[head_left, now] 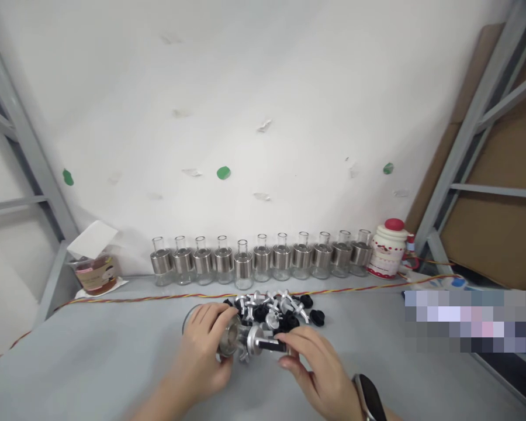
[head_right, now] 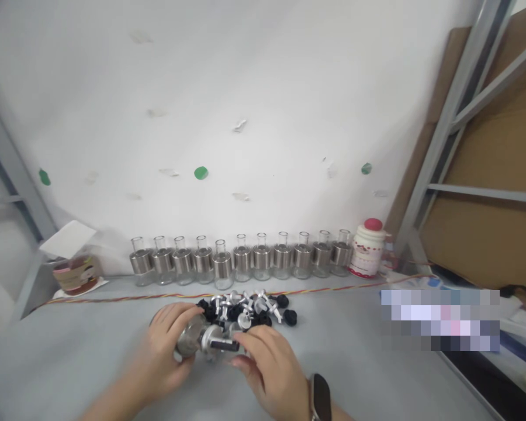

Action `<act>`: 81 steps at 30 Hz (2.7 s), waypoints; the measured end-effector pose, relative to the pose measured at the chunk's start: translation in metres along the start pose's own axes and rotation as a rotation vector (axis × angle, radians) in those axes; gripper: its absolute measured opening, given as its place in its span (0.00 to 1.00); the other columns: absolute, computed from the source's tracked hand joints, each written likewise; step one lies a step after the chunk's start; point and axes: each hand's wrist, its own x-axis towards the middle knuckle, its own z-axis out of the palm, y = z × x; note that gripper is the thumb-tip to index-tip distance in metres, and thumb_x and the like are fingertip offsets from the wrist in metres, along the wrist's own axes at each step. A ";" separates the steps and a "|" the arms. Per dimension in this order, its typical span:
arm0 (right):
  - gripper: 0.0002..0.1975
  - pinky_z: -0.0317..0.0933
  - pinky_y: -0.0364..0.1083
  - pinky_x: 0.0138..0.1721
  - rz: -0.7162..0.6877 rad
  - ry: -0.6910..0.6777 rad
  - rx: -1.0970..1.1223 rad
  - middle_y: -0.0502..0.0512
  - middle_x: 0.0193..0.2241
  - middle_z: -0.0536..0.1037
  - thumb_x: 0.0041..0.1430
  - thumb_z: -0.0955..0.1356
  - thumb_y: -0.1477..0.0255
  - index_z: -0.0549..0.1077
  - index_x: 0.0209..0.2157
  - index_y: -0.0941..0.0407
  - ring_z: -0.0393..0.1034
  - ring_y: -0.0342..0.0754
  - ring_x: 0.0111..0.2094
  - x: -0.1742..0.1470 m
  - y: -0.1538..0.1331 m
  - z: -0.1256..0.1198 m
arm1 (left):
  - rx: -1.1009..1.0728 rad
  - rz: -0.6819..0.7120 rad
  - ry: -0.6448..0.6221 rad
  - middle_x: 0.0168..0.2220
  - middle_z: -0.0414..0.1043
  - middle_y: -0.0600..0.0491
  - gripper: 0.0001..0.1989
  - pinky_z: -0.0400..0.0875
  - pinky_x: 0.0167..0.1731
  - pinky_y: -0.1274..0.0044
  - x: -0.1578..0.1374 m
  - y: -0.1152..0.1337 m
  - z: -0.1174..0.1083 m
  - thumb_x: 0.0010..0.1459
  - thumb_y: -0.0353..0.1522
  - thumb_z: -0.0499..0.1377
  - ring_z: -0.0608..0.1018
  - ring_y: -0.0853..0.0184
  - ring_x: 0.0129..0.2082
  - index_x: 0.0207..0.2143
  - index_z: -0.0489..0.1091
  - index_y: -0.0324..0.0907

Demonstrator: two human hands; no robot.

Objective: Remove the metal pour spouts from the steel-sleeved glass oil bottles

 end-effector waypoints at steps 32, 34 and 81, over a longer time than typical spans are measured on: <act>0.05 0.62 0.47 0.33 0.138 -0.042 -0.050 0.54 0.27 0.70 0.59 0.58 0.74 0.64 0.34 0.56 0.65 0.47 0.30 0.012 0.007 -0.002 | -0.497 -0.736 0.445 0.28 0.67 0.57 0.24 0.67 0.26 0.76 0.010 -0.030 -0.019 0.37 0.28 0.57 0.73 0.66 0.27 0.41 0.59 0.42; 0.06 0.62 0.46 0.31 0.291 -0.073 -0.054 0.53 0.27 0.69 0.59 0.58 0.72 0.65 0.34 0.56 0.65 0.47 0.29 0.014 0.014 0.005 | -0.425 -0.744 0.445 0.28 0.66 0.57 0.23 0.67 0.27 0.76 0.010 -0.030 -0.018 0.39 0.28 0.56 0.72 0.66 0.27 0.42 0.58 0.42; 0.15 0.45 0.45 0.24 0.079 -0.010 -0.541 0.50 0.16 0.66 0.60 0.57 0.71 0.64 0.21 0.56 0.59 0.46 0.19 0.010 0.008 0.009 | 0.283 -0.223 -0.238 0.36 0.64 0.51 0.30 0.66 0.27 0.79 -0.001 0.051 0.007 0.38 0.20 0.52 0.69 0.64 0.36 0.46 0.61 0.49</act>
